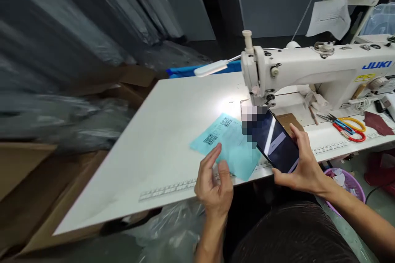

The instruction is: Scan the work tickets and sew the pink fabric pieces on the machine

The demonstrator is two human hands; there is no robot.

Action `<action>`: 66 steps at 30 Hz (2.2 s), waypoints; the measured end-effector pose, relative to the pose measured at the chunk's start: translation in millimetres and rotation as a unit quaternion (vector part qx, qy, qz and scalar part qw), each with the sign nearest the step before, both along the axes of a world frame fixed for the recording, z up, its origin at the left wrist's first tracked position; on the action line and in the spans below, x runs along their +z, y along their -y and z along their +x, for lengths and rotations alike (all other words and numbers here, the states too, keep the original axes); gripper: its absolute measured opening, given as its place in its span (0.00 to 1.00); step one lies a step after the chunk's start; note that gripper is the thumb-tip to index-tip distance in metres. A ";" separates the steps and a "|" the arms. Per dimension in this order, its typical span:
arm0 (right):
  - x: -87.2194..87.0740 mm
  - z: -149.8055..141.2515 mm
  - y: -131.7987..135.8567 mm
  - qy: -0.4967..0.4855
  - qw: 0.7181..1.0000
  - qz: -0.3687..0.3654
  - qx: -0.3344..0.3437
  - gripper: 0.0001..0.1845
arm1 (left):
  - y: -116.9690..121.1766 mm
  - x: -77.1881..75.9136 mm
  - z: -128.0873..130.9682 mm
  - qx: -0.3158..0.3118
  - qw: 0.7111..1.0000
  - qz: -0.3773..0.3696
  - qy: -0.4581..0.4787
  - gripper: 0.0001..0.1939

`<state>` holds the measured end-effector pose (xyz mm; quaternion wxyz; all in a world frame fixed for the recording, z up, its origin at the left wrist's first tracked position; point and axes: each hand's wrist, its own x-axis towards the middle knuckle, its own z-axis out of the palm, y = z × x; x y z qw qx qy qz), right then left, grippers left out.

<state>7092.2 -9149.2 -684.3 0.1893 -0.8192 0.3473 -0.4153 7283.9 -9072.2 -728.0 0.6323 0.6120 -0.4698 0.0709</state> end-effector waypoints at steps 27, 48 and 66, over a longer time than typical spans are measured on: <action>1.6 163.2 26.7 0.096 0.848 0.379 0.358 0.31 | 7.9 24.4 54.0 -0.154 0.824 -0.134 -0.529 0.22; -22.7 166.4 23.5 0.109 0.837 0.351 0.404 0.32 | 7.7 20.7 53.2 -0.145 0.833 -0.120 -0.520 0.23; -24.3 165.1 17.8 0.125 0.832 0.362 0.402 0.35 | 4.9 17.5 53.5 -0.130 0.831 -0.111 -0.529 0.24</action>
